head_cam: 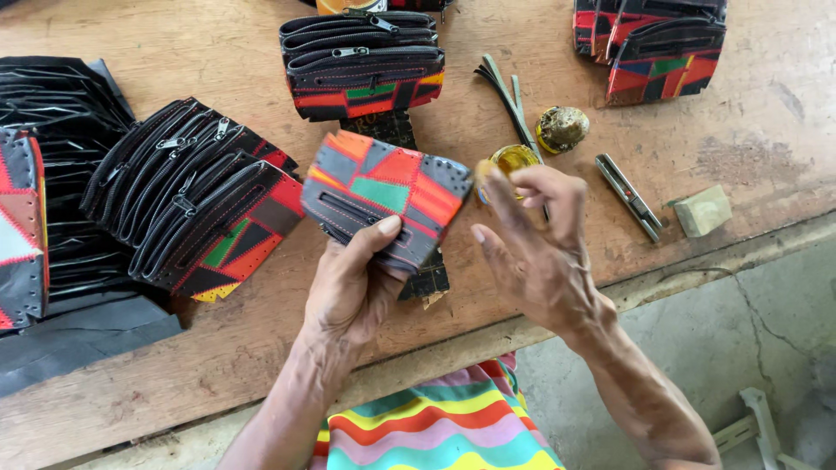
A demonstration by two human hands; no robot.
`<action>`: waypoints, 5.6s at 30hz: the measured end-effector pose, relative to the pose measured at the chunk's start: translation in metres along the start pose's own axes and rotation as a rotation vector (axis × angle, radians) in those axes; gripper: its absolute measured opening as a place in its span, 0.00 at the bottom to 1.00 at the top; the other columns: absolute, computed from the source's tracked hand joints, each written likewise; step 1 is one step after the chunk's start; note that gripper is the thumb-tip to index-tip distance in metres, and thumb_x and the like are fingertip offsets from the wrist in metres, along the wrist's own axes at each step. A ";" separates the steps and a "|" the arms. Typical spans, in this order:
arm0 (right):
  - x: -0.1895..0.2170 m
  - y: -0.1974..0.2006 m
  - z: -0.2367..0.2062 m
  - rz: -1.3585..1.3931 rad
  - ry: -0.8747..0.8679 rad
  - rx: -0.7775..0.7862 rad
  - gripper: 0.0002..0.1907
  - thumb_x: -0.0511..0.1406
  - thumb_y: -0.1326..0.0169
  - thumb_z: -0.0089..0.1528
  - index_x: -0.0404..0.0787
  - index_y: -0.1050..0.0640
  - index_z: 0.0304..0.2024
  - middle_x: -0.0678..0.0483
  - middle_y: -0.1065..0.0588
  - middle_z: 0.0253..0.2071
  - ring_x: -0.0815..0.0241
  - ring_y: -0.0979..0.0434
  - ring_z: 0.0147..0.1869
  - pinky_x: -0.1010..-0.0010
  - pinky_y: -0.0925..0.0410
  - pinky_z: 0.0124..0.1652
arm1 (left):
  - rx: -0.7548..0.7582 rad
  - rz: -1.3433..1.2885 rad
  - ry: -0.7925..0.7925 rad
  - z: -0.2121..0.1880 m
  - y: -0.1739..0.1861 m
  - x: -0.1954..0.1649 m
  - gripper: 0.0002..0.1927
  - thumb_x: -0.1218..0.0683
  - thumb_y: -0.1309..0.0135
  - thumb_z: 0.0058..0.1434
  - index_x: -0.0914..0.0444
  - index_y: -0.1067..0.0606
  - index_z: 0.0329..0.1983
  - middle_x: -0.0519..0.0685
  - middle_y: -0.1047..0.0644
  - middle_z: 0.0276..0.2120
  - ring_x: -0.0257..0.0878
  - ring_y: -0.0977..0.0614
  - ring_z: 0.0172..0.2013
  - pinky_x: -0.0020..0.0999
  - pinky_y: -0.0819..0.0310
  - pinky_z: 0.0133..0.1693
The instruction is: The person repeatedly applies a yellow substance from a small jar to the edges and surfaces of colorful patterned zippered pouches using a small applicator. They handle each pouch one at a time, rotate it to cover different sides, and place it back on the workbench.
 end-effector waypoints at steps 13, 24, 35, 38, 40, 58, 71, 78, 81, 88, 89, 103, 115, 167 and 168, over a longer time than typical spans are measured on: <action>0.001 0.009 -0.006 -0.306 0.118 0.006 0.31 0.26 0.35 0.63 0.52 0.23 0.66 0.51 0.35 0.57 0.51 0.35 0.58 0.62 0.34 0.56 | 0.021 0.283 -0.256 -0.005 0.002 -0.019 0.16 0.68 0.43 0.63 0.68 0.26 0.54 0.55 0.19 0.49 0.43 0.16 0.47 0.41 0.17 0.51; 0.001 0.005 -0.001 -0.145 0.118 0.112 0.31 0.31 0.37 0.65 0.52 0.30 0.70 0.50 0.34 0.58 0.52 0.38 0.59 0.63 0.35 0.55 | 0.015 0.450 -0.324 -0.004 -0.002 -0.025 0.14 0.65 0.41 0.64 0.68 0.23 0.53 0.51 0.18 0.47 0.37 0.17 0.46 0.34 0.19 0.49; 0.008 -0.002 -0.003 -0.247 0.167 0.154 0.32 0.32 0.39 0.63 0.53 0.31 0.69 0.46 0.32 0.57 0.48 0.35 0.59 0.58 0.33 0.57 | 0.024 0.543 -0.392 -0.005 -0.009 -0.031 0.13 0.63 0.40 0.64 0.67 0.23 0.53 0.48 0.19 0.46 0.33 0.18 0.46 0.31 0.21 0.51; 0.011 -0.001 -0.003 -0.132 0.193 0.139 0.35 0.29 0.40 0.64 0.57 0.32 0.71 0.51 0.32 0.57 0.51 0.34 0.61 0.59 0.33 0.60 | -0.001 0.581 -0.405 -0.006 -0.009 -0.034 0.13 0.63 0.39 0.65 0.67 0.23 0.53 0.48 0.19 0.46 0.33 0.18 0.45 0.30 0.21 0.50; 0.008 0.002 -0.003 -0.076 0.151 0.086 0.33 0.30 0.39 0.66 0.55 0.32 0.71 0.54 0.33 0.55 0.54 0.34 0.59 0.60 0.35 0.56 | -0.001 0.602 -0.388 -0.006 -0.010 -0.035 0.13 0.63 0.39 0.65 0.68 0.23 0.52 0.48 0.19 0.46 0.33 0.18 0.45 0.31 0.21 0.50; 0.016 0.000 -0.001 -0.174 0.150 0.130 0.29 0.27 0.37 0.64 0.48 0.26 0.67 0.47 0.35 0.60 0.47 0.36 0.64 0.60 0.34 0.63 | -0.035 0.520 -0.392 -0.003 -0.010 -0.034 0.13 0.63 0.39 0.64 0.68 0.24 0.52 0.48 0.19 0.45 0.33 0.18 0.43 0.29 0.21 0.48; 0.003 -0.015 -0.005 0.197 0.033 0.240 0.38 0.37 0.37 0.63 0.52 0.38 0.73 0.46 0.41 0.65 0.51 0.37 0.65 0.61 0.32 0.62 | -0.024 0.430 -0.354 -0.002 -0.014 -0.033 0.13 0.64 0.40 0.63 0.69 0.24 0.51 0.50 0.19 0.45 0.34 0.17 0.43 0.31 0.19 0.48; 0.005 -0.025 -0.015 0.351 -0.026 0.346 0.30 0.34 0.38 0.64 0.51 0.29 0.68 0.49 0.38 0.63 0.60 0.34 0.62 0.65 0.29 0.58 | -0.030 0.413 -0.389 -0.001 -0.014 -0.034 0.14 0.65 0.39 0.64 0.68 0.24 0.52 0.49 0.20 0.45 0.34 0.18 0.44 0.31 0.21 0.49; 0.000 -0.011 -0.009 0.403 -0.049 0.236 0.19 0.33 0.38 0.66 0.52 0.22 0.59 0.52 0.37 0.62 0.59 0.35 0.64 0.69 0.27 0.58 | -0.067 0.469 -0.402 0.000 -0.012 -0.036 0.13 0.64 0.40 0.65 0.67 0.25 0.53 0.47 0.20 0.46 0.32 0.19 0.44 0.29 0.22 0.49; -0.038 0.034 0.014 -0.075 -0.181 0.172 0.23 0.38 0.30 0.53 0.41 0.20 0.50 0.47 0.37 0.64 0.50 0.38 0.68 0.61 0.33 0.56 | 0.051 0.258 -0.291 0.003 -0.010 -0.037 0.10 0.61 0.44 0.68 0.66 0.27 0.51 0.52 0.20 0.42 0.41 0.17 0.38 0.36 0.20 0.30; -0.040 0.034 0.015 -0.087 -0.177 0.193 0.23 0.38 0.30 0.54 0.40 0.20 0.50 0.47 0.37 0.65 0.49 0.38 0.67 0.62 0.32 0.56 | 0.055 0.308 -0.267 0.003 -0.009 -0.038 0.10 0.63 0.45 0.68 0.68 0.27 0.51 0.54 0.20 0.43 0.43 0.17 0.38 0.36 0.20 0.30; -0.020 0.062 0.014 0.011 -0.114 -0.171 0.20 0.39 0.33 0.56 0.39 0.25 0.45 0.50 0.36 0.55 0.53 0.35 0.60 0.63 0.32 0.49 | 0.678 -0.263 -0.099 0.011 -0.042 -0.040 0.10 0.52 0.49 0.71 0.64 0.30 0.45 0.49 0.29 0.31 0.41 0.28 0.36 0.30 0.29 0.47; 0.022 -0.022 -0.019 0.667 -0.029 0.389 0.48 0.45 0.33 0.59 0.52 0.43 0.77 0.45 0.36 0.68 0.47 0.33 0.72 0.56 0.35 0.67 | 0.774 -0.234 -0.080 0.010 -0.045 -0.036 0.10 0.56 0.50 0.73 0.60 0.33 0.34 0.47 0.29 0.24 0.39 0.27 0.32 0.32 0.27 0.41; 0.072 -0.004 -0.009 0.141 0.379 0.091 0.26 0.28 0.35 0.60 0.36 0.25 0.61 0.57 0.26 0.49 0.58 0.28 0.47 0.66 0.30 0.44 | 0.644 -0.110 -0.314 0.020 -0.043 -0.070 0.18 0.55 0.56 0.78 0.60 0.36 0.28 0.47 0.32 0.21 0.37 0.32 0.28 0.23 0.35 0.33; 0.074 -0.003 -0.009 0.152 0.396 0.087 0.26 0.28 0.35 0.59 0.37 0.24 0.61 0.58 0.26 0.48 0.58 0.28 0.45 0.66 0.30 0.43 | 0.640 -0.105 -0.315 0.020 -0.044 -0.071 0.18 0.55 0.56 0.78 0.60 0.36 0.28 0.47 0.32 0.21 0.37 0.32 0.28 0.23 0.35 0.33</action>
Point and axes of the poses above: each hand's wrist, its own z-axis towards the middle knuckle, its own y-axis out of the back of the hand, x = y × z, the point moved 7 cm from there along z, towards the middle knuckle
